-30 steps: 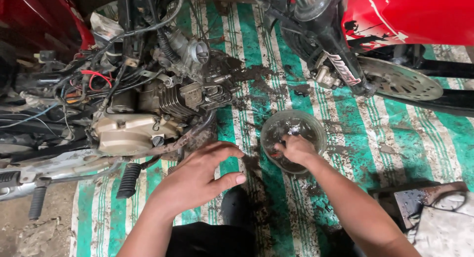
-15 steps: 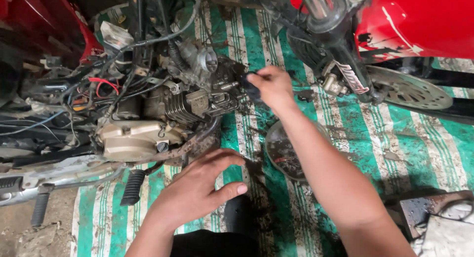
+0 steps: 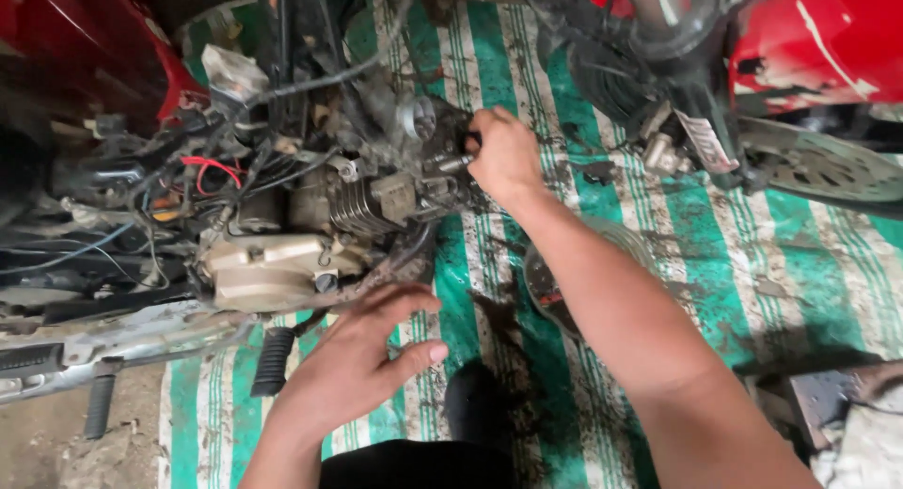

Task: The person cleans a motorcycle engine using a cloth and a liquid solution from a plastic container. They wipe the engine block and surrounding components, then retrieve a pot and a bottle of liquid from a nearby table to continue the cleaning process.

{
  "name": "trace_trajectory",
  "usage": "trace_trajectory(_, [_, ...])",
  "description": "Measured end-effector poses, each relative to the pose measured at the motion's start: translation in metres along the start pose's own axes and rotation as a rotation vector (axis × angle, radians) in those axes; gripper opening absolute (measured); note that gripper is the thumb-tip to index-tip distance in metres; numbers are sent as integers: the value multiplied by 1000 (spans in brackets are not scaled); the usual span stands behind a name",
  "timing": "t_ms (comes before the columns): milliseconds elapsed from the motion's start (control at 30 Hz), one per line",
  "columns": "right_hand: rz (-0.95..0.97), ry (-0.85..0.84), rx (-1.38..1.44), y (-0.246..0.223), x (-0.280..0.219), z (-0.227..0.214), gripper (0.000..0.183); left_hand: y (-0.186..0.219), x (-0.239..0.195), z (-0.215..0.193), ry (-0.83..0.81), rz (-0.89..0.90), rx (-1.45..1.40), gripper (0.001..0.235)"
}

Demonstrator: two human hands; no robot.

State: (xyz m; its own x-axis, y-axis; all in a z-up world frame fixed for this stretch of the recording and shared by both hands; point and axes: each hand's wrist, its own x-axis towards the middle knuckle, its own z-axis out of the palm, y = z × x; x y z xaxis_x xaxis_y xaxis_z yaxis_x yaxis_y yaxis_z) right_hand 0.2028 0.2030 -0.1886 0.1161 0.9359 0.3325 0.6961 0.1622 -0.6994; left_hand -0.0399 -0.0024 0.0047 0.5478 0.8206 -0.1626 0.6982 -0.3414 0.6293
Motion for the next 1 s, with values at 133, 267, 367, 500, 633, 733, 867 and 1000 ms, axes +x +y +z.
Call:
trace_trajectory(133, [70,292,12,25,-10,-25,15,14,-11,-1,16,6,-26,46])
trace_trajectory(267, [156,327,88,58,-16,-34,9,19,-11,3,24,0,-10,47])
trace_trajectory(367, [99,148,33,46,-23,-55,13,27,-3,9,-11,-18,-1,52])
trace_trajectory(500, [415,-122,44,38,-18,-68,39,34,5,13,-31,-23,17,49])
trace_trajectory(633, [529,-26,644,66,-9,-53,27,34,9,16,-36,-51,20,51])
trace_trajectory(733, [343,56,919,73,-8,-45,8,34,11,16,-41,-44,19,49])
trace_trajectory(867, [96,-186,507,25,-12,-58,27,33,14,16,-67,-28,30,47])
trace_trajectory(1000, [-67,-407,169,13,-10,-47,49,29,16,14,-57,-22,33,47])
